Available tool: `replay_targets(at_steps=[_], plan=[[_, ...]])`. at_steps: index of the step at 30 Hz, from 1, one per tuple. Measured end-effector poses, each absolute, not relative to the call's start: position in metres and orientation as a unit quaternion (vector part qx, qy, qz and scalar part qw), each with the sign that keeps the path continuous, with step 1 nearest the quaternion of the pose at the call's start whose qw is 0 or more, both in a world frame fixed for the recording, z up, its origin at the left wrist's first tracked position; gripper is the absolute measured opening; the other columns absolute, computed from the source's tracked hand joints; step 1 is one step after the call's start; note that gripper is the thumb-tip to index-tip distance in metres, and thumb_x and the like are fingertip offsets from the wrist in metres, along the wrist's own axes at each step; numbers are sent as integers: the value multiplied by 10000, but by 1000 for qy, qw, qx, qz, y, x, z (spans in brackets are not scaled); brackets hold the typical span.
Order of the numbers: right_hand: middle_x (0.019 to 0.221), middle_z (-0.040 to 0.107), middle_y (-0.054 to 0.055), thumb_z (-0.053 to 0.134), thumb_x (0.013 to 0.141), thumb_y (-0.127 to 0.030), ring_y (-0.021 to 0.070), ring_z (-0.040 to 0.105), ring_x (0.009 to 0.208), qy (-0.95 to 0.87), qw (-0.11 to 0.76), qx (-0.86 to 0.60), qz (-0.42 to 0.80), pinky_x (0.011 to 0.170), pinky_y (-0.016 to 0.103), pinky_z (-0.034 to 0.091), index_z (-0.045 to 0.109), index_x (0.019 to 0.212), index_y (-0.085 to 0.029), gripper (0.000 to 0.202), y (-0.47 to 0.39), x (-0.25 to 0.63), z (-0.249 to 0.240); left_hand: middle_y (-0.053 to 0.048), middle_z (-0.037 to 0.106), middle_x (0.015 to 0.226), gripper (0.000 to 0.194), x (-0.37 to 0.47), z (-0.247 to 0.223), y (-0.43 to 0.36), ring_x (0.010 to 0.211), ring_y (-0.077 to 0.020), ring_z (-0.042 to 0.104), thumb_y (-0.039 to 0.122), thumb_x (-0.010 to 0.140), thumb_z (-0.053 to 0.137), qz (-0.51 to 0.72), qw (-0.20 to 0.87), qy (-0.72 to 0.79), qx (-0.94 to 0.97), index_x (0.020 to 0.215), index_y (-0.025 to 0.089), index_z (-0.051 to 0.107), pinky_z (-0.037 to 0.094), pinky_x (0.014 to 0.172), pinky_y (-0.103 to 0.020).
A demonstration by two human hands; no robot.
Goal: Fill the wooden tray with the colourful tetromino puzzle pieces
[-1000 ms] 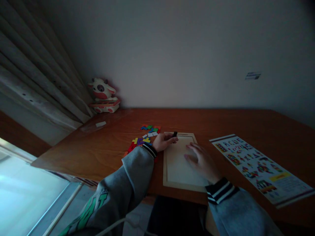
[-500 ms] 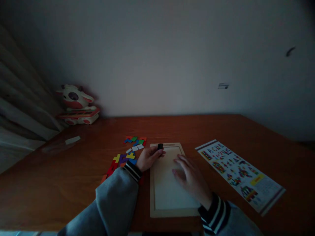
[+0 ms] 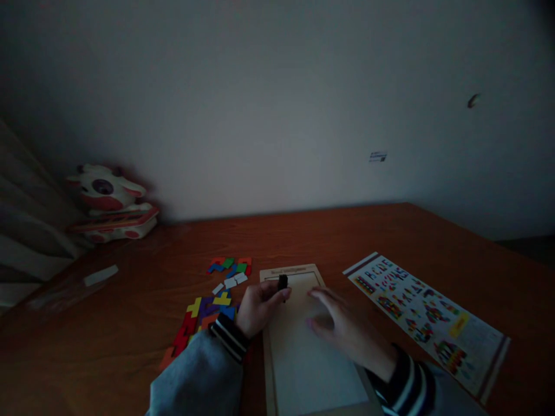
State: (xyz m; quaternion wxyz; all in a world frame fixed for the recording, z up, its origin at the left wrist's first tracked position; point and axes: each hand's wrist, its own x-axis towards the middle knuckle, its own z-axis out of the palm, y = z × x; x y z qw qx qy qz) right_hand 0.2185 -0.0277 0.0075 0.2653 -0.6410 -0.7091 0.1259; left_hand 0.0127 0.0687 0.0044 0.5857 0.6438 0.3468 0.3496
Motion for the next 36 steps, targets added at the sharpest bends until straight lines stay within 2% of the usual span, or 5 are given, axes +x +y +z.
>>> replay_targets(at_steps=[3, 8, 13, 23, 36], plan=[[1170, 709, 117, 606, 894, -418, 262, 671, 1075, -719, 261, -628, 143, 949, 442, 526, 621, 1224, -189, 402, -7, 220, 34, -72, 743, 834, 429, 12, 8, 68, 767, -177, 666, 492, 773, 763, 364, 597, 346, 626, 973, 113, 746, 516, 724, -258], [1318, 626, 89, 795, 737, -408, 238, 584, 1222, -804, 337, -472, 132, 1042, 403, 464, 500, 1376, -237, 723, 33, 204, 36, -86, 742, 815, 459, 12, 6, 70, 740, -180, 668, 520, 756, 771, 402, 609, 341, 593, 937, 100, 736, 522, 702, -273], [1274, 636, 64, 766, 773, -264, 214, 612, 1158, -792, 408, -435, 132, 992, 388, 500, 472, 1387, -295, 681, 49, 194, 7, -92, 745, 836, 459, 14, 4, 70, 748, -179, 671, 518, 722, 803, 417, 629, 341, 560, 895, 97, 745, 525, 715, -273], [1284, 623, 64, 735, 812, -275, 221, 602, 1157, -793, 424, -425, 107, 988, 386, 509, 429, 1419, -318, 681, 37, 194, -2, -82, 740, 792, 416, 4, 8, 74, 697, -152, 658, 475, 702, 834, 341, 688, 312, 559, 851, 94, 756, 516, 712, -264], [1259, 612, 77, 713, 788, -244, 248, 592, 1177, -780, 446, -425, 109, 989, 414, 520, 489, 1351, -303, 609, 29, 186, -2, -86, 740, 785, 398, 0, 7, 69, 706, -172, 660, 499, 760, 782, 324, 664, 304, 602, 837, 109, 772, 518, 715, -275]])
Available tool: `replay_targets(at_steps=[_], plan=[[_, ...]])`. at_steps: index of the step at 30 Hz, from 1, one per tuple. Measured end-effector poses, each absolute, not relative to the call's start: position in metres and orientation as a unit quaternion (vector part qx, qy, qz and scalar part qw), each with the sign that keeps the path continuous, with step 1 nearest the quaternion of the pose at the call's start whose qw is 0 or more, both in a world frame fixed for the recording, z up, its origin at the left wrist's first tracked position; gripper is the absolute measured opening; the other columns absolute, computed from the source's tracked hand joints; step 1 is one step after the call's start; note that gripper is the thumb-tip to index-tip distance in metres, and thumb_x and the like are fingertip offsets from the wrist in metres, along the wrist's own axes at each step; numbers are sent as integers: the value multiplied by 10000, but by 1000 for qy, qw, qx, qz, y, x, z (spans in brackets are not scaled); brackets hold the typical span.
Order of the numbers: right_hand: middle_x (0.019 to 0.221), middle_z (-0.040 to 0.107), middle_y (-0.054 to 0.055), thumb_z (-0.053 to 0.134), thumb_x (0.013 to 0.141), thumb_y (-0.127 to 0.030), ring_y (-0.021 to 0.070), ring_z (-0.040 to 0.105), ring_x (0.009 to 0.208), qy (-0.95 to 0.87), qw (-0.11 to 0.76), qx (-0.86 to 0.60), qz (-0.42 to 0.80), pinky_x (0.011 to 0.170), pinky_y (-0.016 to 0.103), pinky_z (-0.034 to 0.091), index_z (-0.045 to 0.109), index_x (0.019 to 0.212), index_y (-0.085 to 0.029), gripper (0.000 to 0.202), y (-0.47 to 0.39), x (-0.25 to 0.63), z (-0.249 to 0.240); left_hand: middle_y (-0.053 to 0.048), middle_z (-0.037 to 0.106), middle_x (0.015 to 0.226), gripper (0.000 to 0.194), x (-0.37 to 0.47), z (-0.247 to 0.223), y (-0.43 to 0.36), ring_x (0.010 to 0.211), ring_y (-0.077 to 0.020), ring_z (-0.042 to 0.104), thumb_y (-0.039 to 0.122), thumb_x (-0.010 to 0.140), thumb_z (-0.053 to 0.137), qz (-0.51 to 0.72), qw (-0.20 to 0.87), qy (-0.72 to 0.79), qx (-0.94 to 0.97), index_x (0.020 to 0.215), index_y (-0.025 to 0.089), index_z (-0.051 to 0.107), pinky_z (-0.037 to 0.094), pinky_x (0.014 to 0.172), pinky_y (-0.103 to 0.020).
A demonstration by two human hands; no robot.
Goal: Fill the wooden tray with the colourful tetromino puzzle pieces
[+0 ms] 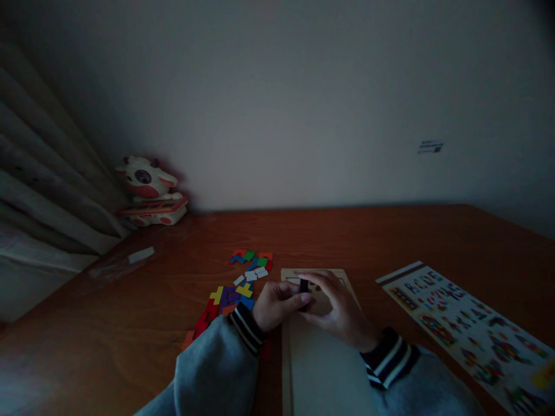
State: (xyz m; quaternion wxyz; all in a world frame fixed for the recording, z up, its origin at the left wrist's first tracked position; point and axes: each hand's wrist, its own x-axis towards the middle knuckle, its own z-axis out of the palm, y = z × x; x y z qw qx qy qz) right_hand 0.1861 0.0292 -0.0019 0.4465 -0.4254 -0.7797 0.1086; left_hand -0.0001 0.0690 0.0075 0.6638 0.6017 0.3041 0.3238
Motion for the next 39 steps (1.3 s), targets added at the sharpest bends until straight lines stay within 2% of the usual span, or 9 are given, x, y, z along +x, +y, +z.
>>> replay_targets(at_steps=[9, 13, 15, 18, 21, 27, 31, 35, 39], plan=[[1284, 602, 65, 665, 836, -202, 224, 598, 1169, -781, 443, -423, 119, 995, 392, 525, 408, 1426, -330, 656, 28, 186, 0, -110, 744, 867, 481, 3, 13, 65, 736, -174, 664, 503, 736, 803, 353, 665, 294, 589, 999, 106, 743, 531, 724, -288], [1278, 600, 81, 687, 847, -299, 237, 607, 1147, -775, 447, -428, 127, 980, 404, 533, 427, 1429, -312, 637, 28, 185, 0, -118, 734, 861, 493, 2, 13, 65, 756, -186, 660, 552, 794, 731, 344, 652, 296, 608, 965, 90, 748, 519, 739, -299], [1216, 624, 88, 693, 846, -365, 229, 641, 1046, -760, 456, -438, 146, 930, 405, 554, 447, 1418, -290, 627, 27, 184, 3, -114, 731, 872, 497, 2, 13, 66, 777, -194, 657, 566, 798, 721, 345, 648, 299, 610, 951, 94, 748, 512, 752, -303], [1094, 668, 75, 615, 906, -409, 187, 660, 874, -722, 484, -452, 200, 829, 360, 574, 537, 1336, -259, 462, 26, 182, 8, -92, 722, 859, 484, 2, 13, 66, 769, -183, 640, 567, 793, 726, 353, 642, 298, 611, 942, 107, 741, 499, 737, -288], [1052, 695, 67, 555, 944, -426, 176, 671, 853, -669, 509, -468, 273, 772, 316, 573, 640, 1180, -238, 313, 28, 181, 8, -78, 708, 806, 460, 2, 13, 66, 725, -159, 623, 547, 810, 720, 351, 642, 289, 618, 923, 101, 733, 485, 705, -264], [985, 721, 51, 654, 863, -500, 194, 688, 886, -610, 509, -475, 379, 776, 311, 568, 696, 977, -211, 313, 34, 182, -5, -78, 731, 876, 390, -9, 13, 70, 778, -156, 654, 471, 825, 734, 322, 651, 283, 627, 988, 116, 736, 505, 754, -254], [903, 730, 42, 659, 842, -536, 194, 688, 856, -590, 506, -481, 406, 770, 309, 558, 700, 906, -207, 338, 33, 181, 1, -83, 746, 879, 355, -21, 18, 79, 796, -169, 675, 458, 820, 742, 287, 651, 282, 644, 924, 119, 752, 517, 756, -256], [829, 720, 49, 636, 824, -594, 186, 683, 781, -529, 550, -502, 408, 731, 309, 554, 670, 885, -192, 407, 39, 186, 12, -88, 751, 882, 424, -26, 19, 89, 787, -175, 687, 505, 753, 786, 380, 651, 339, 563, 914, 115, 748, 542, 751, -268], [736, 696, 35, 640, 822, -522, 168, 658, 649, -562, 467, -529, 433, 632, 300, 533, 661, 855, -182, 342, 51, 187, 12, -65, 747, 856, 446, -23, 10, 96, 754, -164, 695, 503, 675, 840, 483, 652, 387, 438, 878, 123, 722, 561, 723, -256]])
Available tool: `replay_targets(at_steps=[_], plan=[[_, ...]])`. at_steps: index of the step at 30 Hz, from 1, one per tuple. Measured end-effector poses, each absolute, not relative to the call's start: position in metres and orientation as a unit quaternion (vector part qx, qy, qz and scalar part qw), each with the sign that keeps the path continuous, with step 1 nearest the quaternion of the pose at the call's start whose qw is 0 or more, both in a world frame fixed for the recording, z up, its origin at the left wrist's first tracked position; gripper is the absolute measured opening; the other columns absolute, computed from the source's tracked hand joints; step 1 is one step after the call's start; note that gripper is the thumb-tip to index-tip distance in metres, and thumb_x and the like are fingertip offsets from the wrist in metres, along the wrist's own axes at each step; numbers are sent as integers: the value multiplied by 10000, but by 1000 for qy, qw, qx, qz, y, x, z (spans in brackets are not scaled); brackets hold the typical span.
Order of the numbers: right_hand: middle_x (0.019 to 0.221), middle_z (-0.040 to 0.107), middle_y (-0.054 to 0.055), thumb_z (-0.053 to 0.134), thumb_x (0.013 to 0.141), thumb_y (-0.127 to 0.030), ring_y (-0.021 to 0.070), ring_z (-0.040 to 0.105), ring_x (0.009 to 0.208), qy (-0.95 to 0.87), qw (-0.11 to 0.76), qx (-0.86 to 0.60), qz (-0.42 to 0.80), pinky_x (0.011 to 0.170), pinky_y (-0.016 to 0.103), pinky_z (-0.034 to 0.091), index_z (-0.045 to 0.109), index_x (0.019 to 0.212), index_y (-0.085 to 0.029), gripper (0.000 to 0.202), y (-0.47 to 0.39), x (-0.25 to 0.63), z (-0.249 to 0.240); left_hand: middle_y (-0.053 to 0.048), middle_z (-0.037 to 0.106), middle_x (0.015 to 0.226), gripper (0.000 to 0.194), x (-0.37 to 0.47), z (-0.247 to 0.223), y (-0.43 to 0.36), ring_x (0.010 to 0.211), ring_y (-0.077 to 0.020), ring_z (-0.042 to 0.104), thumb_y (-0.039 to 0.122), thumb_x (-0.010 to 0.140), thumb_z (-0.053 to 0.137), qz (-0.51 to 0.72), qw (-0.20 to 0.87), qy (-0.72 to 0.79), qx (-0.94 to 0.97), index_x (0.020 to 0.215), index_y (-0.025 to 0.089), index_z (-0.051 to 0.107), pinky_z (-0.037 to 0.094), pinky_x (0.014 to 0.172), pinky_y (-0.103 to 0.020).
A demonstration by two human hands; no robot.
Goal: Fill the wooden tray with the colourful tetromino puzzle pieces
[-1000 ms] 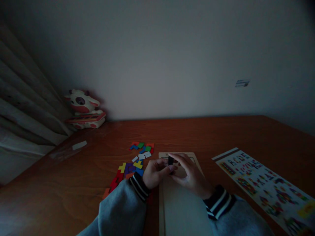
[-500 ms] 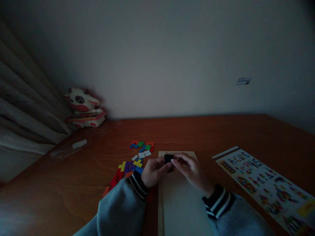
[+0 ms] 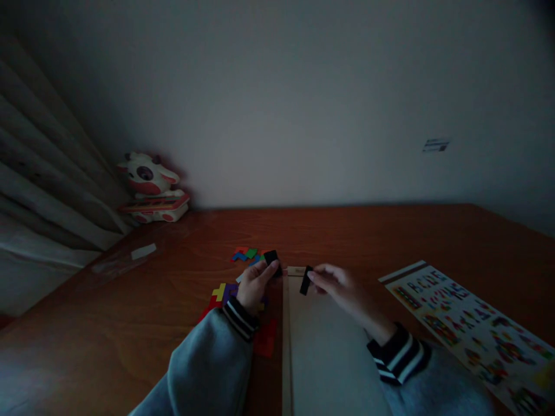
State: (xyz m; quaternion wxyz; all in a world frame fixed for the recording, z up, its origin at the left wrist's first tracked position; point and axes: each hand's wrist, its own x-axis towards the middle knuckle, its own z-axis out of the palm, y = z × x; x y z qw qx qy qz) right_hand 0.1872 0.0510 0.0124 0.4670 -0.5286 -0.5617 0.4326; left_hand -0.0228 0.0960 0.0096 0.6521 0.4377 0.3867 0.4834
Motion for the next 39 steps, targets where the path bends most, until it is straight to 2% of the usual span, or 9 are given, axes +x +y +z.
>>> replay_targets(at_steps=[5, 10, 16, 19, 22, 25, 29, 34, 39], plan=[[819, 735, 51, 643, 796, -335, 188, 692, 707, -582, 397, -555, 442, 650, 310, 537, 650, 1018, -164, 280, 56, 172, 0, -37, 741, 796, 427, -18, 1, 96, 671, -132, 682, 468, 658, 861, 506, 661, 374, 409, 862, 123, 715, 549, 648, -216], [867, 744, 44, 605, 835, -279, 197, 702, 801, -636, 375, -557, 381, 751, 330, 539, 666, 1081, -187, 269, 48, 163, -3, -54, 758, 836, 427, -16, 4, 94, 696, -136, 688, 473, 664, 855, 504, 651, 374, 427, 853, 119, 710, 546, 651, -210], [942, 727, 45, 615, 844, -204, 204, 682, 839, -713, 358, -534, 281, 762, 337, 535, 700, 967, -235, 153, 40, 158, -8, -65, 767, 851, 424, -14, 5, 92, 739, -155, 701, 495, 696, 826, 496, 635, 371, 462, 877, 127, 717, 551, 706, -235], [971, 709, 40, 623, 837, -186, 200, 666, 854, -724, 367, -531, 244, 786, 345, 529, 682, 1009, -243, 190, 40, 156, -13, -66, 767, 842, 406, -14, 3, 91, 759, -165, 705, 494, 727, 803, 488, 621, 368, 491, 879, 126, 720, 552, 726, -246], [953, 700, 39, 637, 837, -202, 199, 655, 828, -721, 378, -535, 225, 777, 353, 523, 645, 1115, -234, 279, 40, 155, -15, -57, 763, 824, 381, -14, 4, 89, 751, -168, 705, 486, 753, 784, 480, 610, 362, 516, 874, 130, 721, 554, 714, -251], [920, 702, 47, 564, 904, -248, 184, 649, 764, -706, 410, -529, 234, 732, 338, 523, 624, 1147, -219, 252, 38, 156, -13, -53, 760, 819, 365, -14, 5, 88, 743, -167, 706, 482, 774, 768, 474, 599, 358, 537, 872, 133, 722, 557, 707, -250], [977, 714, 75, 496, 967, -395, 177, 665, 779, -642, 490, -525, 271, 705, 312, 532, 625, 1140, -209, 285, 37, 162, -5, -70, 761, 839, 373, -15, 2, 88, 758, -163, 707, 488, 793, 750, 457, 577, 363, 571, 881, 126, 728, 560, 734, -251], [1040, 720, 89, 550, 934, -490, 201, 684, 890, -601, 538, -506, 308, 749, 319, 546, 650, 1133, -211, 358, 38, 166, -2, -84, 753, 885, 362, -15, 0, 84, 790, -174, 694, 484, 840, 701, 402, 570, 334, 634, 927, 133, 724, 549, 744, -267], [997, 721, 70, 617, 890, -504, 189, 685, 859, -603, 534, -487, 337, 762, 312, 544, 696, 989, -215, 315, 39, 163, -3, -81, 730, 850, 394, -15, 6, 79, 792, -191, 666, 513, 849, 673, 357, 523, 349, 690, 872, 123, 719, 527, 711, -272]])
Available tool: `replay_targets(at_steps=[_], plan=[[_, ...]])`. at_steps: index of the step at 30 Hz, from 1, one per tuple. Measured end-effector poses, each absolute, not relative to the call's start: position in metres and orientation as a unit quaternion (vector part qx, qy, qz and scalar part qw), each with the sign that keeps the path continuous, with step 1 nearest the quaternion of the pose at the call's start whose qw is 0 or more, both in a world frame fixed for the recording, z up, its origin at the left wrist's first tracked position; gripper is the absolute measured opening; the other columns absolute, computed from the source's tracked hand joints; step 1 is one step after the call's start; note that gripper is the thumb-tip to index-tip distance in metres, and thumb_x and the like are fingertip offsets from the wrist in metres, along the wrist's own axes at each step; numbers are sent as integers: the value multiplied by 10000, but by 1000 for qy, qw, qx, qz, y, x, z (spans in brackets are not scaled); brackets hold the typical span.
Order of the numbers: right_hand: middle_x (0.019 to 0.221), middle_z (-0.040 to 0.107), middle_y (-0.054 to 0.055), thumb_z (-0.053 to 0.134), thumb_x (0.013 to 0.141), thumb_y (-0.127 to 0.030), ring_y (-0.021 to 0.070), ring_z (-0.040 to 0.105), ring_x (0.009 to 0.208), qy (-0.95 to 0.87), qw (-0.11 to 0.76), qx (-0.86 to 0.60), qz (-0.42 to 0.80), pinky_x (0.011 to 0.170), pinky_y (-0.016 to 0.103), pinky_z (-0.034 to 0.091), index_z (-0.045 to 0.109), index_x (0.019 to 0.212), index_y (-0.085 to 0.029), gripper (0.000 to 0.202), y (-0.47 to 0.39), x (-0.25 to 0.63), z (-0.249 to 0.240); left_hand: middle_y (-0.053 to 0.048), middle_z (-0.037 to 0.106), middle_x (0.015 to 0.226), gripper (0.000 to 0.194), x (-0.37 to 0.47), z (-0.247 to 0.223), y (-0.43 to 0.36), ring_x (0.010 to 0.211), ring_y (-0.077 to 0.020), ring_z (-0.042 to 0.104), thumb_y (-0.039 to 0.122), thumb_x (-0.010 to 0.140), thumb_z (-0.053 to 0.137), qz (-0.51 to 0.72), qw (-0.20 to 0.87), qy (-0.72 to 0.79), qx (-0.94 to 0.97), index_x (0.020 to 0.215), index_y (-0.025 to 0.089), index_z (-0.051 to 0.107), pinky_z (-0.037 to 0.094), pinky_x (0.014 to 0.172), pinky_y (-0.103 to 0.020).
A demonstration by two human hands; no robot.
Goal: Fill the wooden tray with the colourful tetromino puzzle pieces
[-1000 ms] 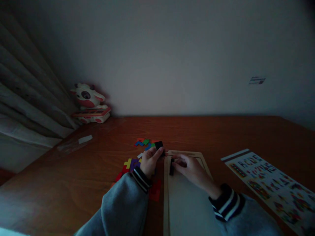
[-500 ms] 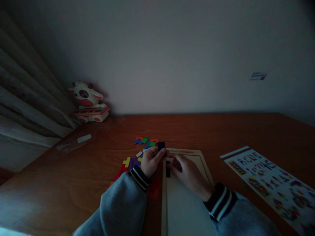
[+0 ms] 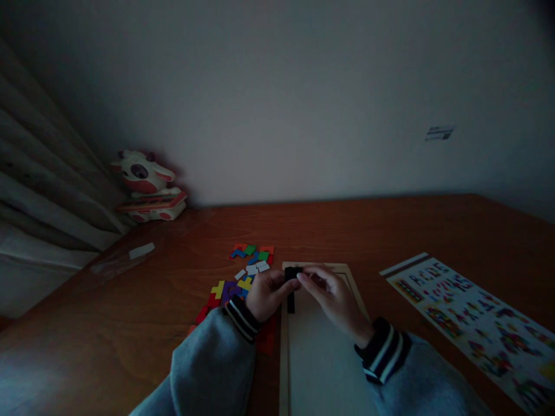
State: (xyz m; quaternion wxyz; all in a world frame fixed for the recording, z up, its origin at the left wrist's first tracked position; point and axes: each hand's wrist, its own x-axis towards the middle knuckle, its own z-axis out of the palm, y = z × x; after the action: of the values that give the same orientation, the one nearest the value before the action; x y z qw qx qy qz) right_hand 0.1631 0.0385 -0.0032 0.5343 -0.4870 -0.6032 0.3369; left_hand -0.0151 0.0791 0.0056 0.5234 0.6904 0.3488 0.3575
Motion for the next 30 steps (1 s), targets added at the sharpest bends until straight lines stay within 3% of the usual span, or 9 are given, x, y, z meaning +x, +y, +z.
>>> replay_targets(at_steps=[5, 10, 15, 19, 25, 30], plan=[[919, 732, 62, 635, 854, -553, 197, 683, 850, -571, 549, -492, 362, 737, 303, 540, 710, 909, -205, 361, 42, 163, 2, -67, 716, 786, 425, -15, 6, 81, 713, -158, 636, 530, 866, 645, 357, 508, 352, 701, 851, 112, 719, 502, 664, -249], [820, 733, 60, 601, 867, -568, 186, 681, 720, -535, 565, -525, 347, 645, 295, 541, 699, 939, -183, 404, 46, 170, 0, -86, 751, 850, 443, -16, 3, 89, 750, -180, 684, 559, 834, 672, 433, 544, 374, 613, 890, 122, 720, 542, 694, -266], [913, 753, 74, 582, 903, -389, 216, 713, 815, -629, 464, -563, 269, 748, 355, 558, 680, 1059, -197, 266, 44, 172, -11, -64, 757, 802, 427, -15, 6, 91, 723, -178, 699, 561, 791, 716, 469, 558, 394, 559, 835, 137, 701, 550, 677, -257], [894, 735, 58, 579, 884, -257, 223, 699, 778, -700, 377, -583, 168, 728, 373, 552, 598, 1226, -204, 346, 40, 167, -16, -69, 763, 808, 413, -13, 6, 87, 704, -182, 707, 560, 797, 710, 451, 539, 389, 595, 814, 148, 703, 558, 657, -259], [1069, 708, 105, 530, 934, -258, 246, 691, 930, -738, 346, -568, 114, 803, 408, 559, 626, 1114, -209, 211, 36, 166, -9, -58, 764, 837, 377, -13, 3, 86, 707, -175, 709, 538, 815, 701, 448, 538, 382, 603, 852, 163, 704, 571, 681, -264], [1187, 673, 100, 425, 956, -150, 230, 636, 1116, -789, 326, -500, 144, 959, 429, 517, 568, 1267, -224, 350, 34, 174, -2, -50, 762, 850, 363, -12, 3, 85, 735, -177, 712, 532, 811, 708, 447, 557, 373, 592, 859, 173, 700, 579, 707, -264]])
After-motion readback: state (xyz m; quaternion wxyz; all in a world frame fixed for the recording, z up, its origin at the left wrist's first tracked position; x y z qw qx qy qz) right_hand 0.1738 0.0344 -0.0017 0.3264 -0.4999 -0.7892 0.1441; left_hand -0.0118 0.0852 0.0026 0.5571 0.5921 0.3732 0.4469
